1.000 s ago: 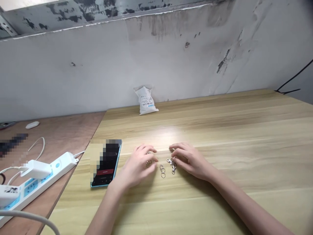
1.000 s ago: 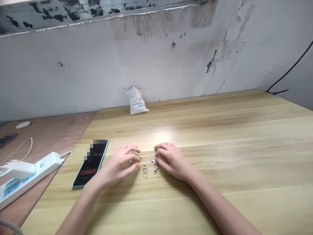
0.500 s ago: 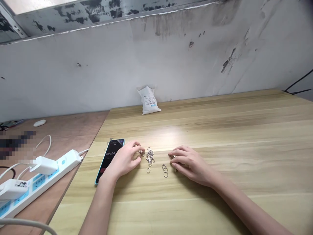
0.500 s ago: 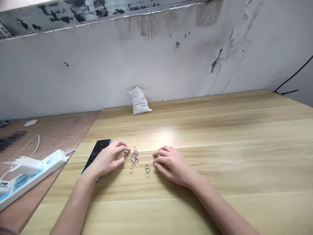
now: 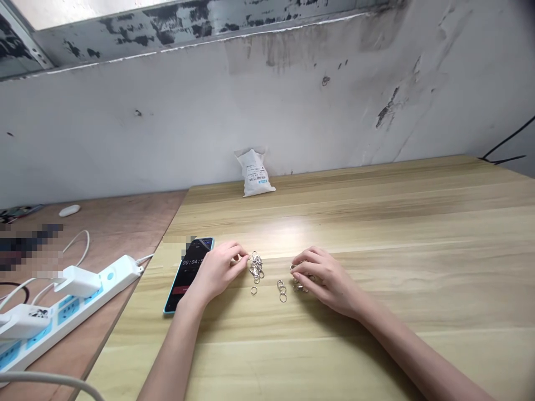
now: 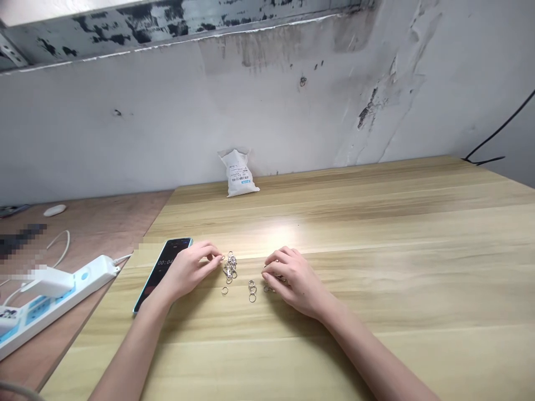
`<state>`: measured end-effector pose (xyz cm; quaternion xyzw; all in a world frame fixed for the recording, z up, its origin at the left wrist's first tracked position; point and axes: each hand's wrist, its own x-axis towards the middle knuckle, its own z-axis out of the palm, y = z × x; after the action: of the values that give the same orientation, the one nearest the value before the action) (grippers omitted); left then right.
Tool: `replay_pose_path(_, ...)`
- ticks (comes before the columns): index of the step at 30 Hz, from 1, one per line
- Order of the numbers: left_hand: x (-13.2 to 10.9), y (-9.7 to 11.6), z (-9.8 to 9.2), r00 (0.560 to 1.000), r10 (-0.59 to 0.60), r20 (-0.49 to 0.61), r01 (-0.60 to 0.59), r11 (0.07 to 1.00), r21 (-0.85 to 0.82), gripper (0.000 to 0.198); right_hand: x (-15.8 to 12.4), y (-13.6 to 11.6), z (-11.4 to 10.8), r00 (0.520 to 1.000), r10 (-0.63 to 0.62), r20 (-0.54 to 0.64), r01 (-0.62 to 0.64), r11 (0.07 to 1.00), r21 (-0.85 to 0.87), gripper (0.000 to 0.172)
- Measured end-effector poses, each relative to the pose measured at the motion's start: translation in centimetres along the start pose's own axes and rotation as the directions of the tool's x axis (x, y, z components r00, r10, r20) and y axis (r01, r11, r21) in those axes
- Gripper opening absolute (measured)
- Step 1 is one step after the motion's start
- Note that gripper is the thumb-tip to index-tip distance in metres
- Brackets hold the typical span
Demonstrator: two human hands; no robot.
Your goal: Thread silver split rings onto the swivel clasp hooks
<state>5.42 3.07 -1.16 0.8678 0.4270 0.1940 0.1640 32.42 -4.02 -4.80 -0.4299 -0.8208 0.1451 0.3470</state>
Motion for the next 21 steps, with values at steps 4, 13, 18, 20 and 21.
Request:
replay_pose_path(4, 0.1, 2.7, 0.2, 0.999, 0.031, -0.018, -0.036, 0.930, -0.366, 0.018, 0.3, -1.1, 0.1, 0.996, 0.071, -0.060, -0.061, 0.987, 0.148, 0.018)
replay_pose_path(13, -0.2, 6.2, 2.6, 0.994, 0.095, 0.046, -0.044, 0.768, -0.640, 0.015, 0.6, -4.0, 0.6, 0.969, 0.208, 0.133, -0.245, 0.755, 0.608, 0.026)
replay_pose_path(18, -0.1, 6.0, 2.5, 0.998, 0.059, 0.018, -0.035, 0.779, -0.625, 0.012, 0.5, -3.6, 0.3, 0.940, 0.277, 0.200, -0.338, 0.664, 0.667, 0.032)
replay_pose_path(20, -0.1, 6.0, 2.5, 0.998, 0.067, -0.001, -0.055, 0.800, -0.597, 0.011, 0.4, -3.4, 0.2, 0.936, 0.291, 0.200, -0.349, 0.669, 0.657, 0.033)
replay_pose_path(21, -0.1, 5.9, 2.5, 0.997, 0.074, -0.013, -0.068, 0.812, -0.580, 0.010, 0.4, -3.4, 0.2, 0.935, 0.294, 0.198, -0.350, 0.674, 0.650, 0.033)
